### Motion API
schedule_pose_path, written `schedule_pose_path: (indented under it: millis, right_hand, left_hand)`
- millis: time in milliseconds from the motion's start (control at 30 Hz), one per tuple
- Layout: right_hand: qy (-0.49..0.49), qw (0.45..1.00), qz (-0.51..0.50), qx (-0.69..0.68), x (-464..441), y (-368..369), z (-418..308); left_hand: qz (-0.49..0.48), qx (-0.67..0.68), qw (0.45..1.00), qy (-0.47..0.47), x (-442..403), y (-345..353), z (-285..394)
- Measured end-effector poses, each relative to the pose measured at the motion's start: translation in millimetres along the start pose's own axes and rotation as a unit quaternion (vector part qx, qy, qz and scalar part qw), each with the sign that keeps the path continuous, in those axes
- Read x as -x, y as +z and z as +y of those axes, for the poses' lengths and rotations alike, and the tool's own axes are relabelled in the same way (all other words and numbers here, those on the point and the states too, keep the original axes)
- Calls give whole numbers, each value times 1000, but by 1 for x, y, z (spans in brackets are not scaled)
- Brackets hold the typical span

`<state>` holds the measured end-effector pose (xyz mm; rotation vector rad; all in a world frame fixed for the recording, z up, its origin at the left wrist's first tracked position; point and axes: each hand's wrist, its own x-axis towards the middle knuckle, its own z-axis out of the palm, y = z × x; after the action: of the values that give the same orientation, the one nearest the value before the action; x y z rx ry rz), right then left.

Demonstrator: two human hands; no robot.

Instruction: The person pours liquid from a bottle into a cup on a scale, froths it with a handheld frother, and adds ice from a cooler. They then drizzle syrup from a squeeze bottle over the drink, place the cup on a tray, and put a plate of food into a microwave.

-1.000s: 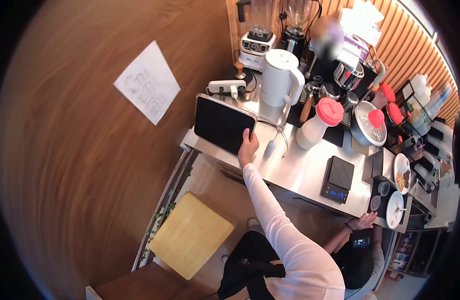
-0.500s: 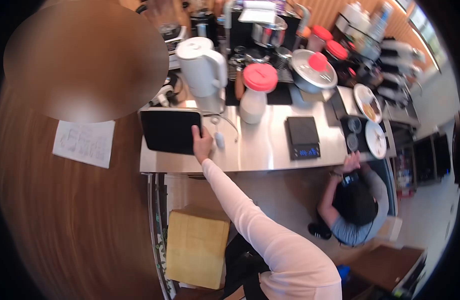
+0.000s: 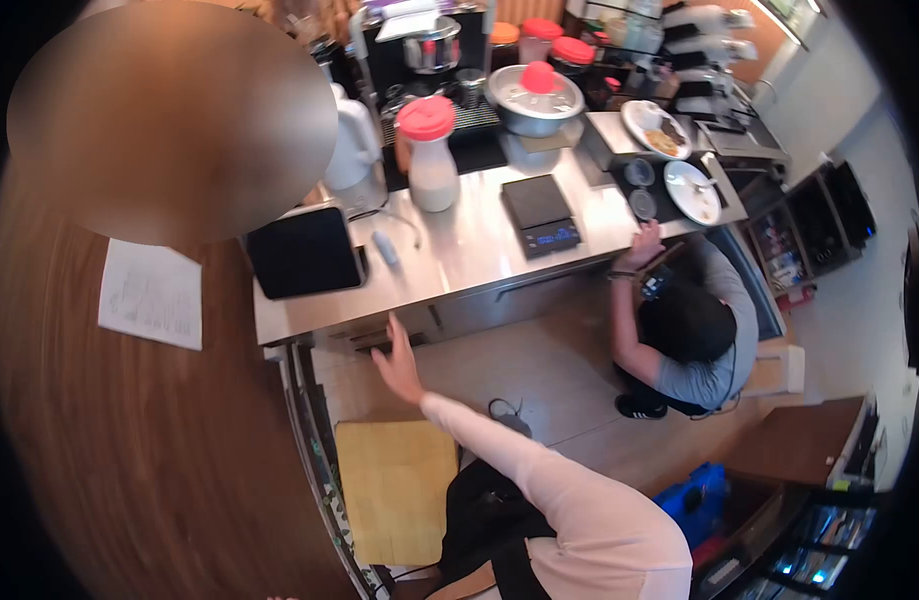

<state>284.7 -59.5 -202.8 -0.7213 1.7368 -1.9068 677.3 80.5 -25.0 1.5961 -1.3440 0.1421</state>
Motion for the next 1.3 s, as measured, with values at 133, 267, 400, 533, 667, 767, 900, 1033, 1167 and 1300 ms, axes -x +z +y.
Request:
schedule_pose_path:
  millis: [133, 267, 400, 533, 667, 767, 900, 1033, 1167, 1300]
  right_hand:
    - [6, 979, -170, 114, 158, -140, 58]
    - [222, 882, -366, 198, 274, -313, 69]
    - [352, 926, -132, 46, 365, -413, 32]
    - [309, 925, 218, -25, 447, -468, 8]
    - [342, 850, 400, 13, 511, -515, -42]
    - [318, 834, 444, 82, 554, -589, -46]
    - [169, 850, 495, -59, 569, -694, -82]
    - [175, 869, 458, 64, 558, -803, -107]
    - [159, 873, 459, 29, 545, -891, -114]
    - [168, 807, 565, 37, 554, -967, -147]
  left_hand:
    - [-240, 176, 951, -88, 18, 63, -19]
    - [-553, 144, 820, -22, 71, 133, 73]
    - [-831, 120, 527, 128, 172, 180, 107]
    - [-893, 91, 334, 288, 281, 140, 223]
    - [-874, 75, 242, 415, 395, 77, 311]
    - [-854, 153, 159, 471, 475, 29, 353]
    - [-843, 206, 73, 491, 550, -23, 403]
    - [-844, 211, 84, 487, 617, -43, 450]
    - [-906, 137, 22, 400, 661, -96, 522]
    - [-904, 217, -65, 362, 692, -174, 574]
